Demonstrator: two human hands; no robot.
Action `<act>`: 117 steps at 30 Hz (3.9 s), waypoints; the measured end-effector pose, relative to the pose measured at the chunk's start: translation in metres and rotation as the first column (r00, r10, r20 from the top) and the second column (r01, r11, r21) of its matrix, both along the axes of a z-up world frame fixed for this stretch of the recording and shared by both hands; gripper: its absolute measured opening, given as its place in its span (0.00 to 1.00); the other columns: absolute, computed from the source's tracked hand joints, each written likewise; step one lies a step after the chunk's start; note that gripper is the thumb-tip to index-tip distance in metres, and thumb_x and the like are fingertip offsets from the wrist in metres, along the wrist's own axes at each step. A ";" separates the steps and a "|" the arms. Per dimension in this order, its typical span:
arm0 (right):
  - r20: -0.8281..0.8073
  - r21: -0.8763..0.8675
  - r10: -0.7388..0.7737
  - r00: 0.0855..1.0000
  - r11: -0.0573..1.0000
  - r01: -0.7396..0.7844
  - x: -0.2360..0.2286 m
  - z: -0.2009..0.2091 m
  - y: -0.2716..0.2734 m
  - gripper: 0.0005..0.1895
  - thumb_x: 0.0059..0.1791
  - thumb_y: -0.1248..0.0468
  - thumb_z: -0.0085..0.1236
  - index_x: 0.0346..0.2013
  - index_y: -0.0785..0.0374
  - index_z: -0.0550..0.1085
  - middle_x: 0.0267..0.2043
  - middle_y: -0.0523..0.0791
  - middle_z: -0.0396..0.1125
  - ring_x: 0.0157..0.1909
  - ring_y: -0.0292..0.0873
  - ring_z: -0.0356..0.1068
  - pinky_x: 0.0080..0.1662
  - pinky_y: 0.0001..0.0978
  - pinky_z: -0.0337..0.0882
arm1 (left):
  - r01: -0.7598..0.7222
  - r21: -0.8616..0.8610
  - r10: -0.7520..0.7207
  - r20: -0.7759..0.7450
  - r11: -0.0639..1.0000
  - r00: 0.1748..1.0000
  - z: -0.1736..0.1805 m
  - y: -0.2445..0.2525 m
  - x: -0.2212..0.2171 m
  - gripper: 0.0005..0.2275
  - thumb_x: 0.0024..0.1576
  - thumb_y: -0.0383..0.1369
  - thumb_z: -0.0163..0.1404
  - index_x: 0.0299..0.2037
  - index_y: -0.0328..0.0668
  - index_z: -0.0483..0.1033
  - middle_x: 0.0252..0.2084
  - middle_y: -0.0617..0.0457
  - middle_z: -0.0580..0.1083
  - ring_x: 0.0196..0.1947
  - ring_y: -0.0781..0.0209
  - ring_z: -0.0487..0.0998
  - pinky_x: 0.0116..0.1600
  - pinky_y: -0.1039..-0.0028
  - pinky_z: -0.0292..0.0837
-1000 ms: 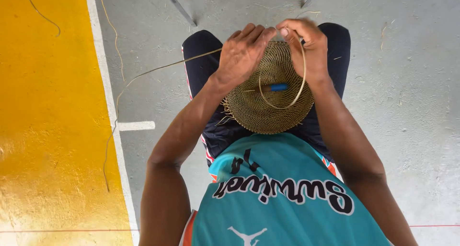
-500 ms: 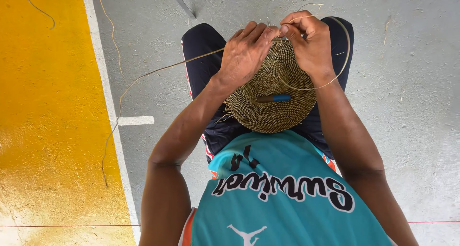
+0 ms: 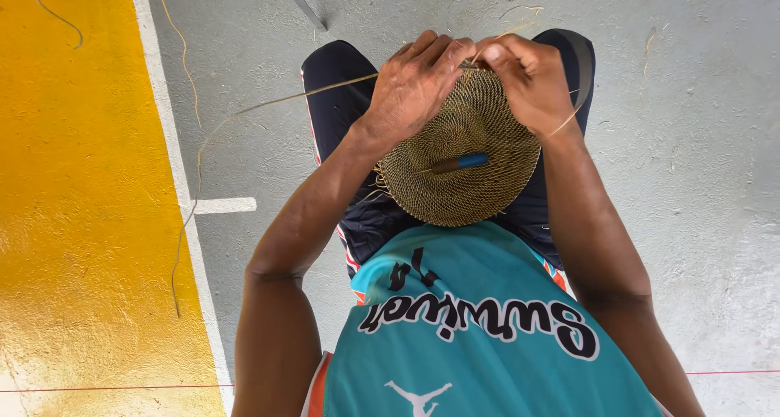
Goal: Manually weave a small basket using straw-like fiber and a handheld needle tool.
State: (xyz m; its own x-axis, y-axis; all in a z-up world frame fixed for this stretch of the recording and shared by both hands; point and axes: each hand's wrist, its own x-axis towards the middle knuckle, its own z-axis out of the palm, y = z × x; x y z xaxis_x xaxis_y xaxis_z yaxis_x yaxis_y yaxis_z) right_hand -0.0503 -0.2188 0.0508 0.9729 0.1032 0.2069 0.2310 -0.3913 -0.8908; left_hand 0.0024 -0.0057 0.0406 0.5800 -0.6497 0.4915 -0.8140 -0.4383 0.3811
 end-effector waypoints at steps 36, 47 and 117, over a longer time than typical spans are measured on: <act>0.116 -0.071 -0.263 0.958 0.960 0.272 -0.044 0.022 0.033 0.05 0.55 0.73 0.66 0.44 0.68 0.79 0.47 0.49 0.76 0.49 0.43 0.77 0.51 0.33 0.77 | -0.452 0.037 0.447 0.106 0.891 0.888 0.032 0.007 -0.045 0.21 0.52 0.46 0.67 0.39 0.36 0.73 0.37 0.51 0.70 0.37 0.57 0.71 0.41 0.61 0.63; 0.127 -0.052 -0.229 0.965 0.970 0.237 -0.044 0.022 0.031 0.04 0.55 0.73 0.65 0.45 0.68 0.78 0.47 0.48 0.76 0.50 0.42 0.76 0.51 0.32 0.77 | -0.470 0.043 0.472 -0.046 0.882 0.881 0.035 0.013 -0.059 0.13 0.59 0.38 0.61 0.40 0.40 0.72 0.34 0.54 0.71 0.36 0.59 0.72 0.50 0.58 0.61; 0.436 -0.421 -0.130 0.891 0.846 0.329 -0.037 -0.010 0.037 0.14 0.48 0.76 0.68 0.45 0.58 0.79 0.47 0.44 0.64 0.50 0.48 0.64 0.50 0.44 0.65 | -0.077 0.034 0.080 -0.085 0.996 0.993 -0.012 -0.003 -0.007 0.10 0.61 0.30 0.54 0.52 0.52 0.81 0.26 0.55 0.78 0.23 0.63 0.78 0.26 0.70 0.74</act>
State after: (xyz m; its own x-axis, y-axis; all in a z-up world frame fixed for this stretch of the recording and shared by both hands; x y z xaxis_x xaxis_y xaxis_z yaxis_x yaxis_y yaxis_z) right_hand -0.0873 -0.1814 0.0411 0.8353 0.0684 0.5455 0.3568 -0.8222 -0.4434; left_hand -0.0049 -0.0089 0.0283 0.6691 -0.6141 0.4186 -0.7413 -0.5121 0.4338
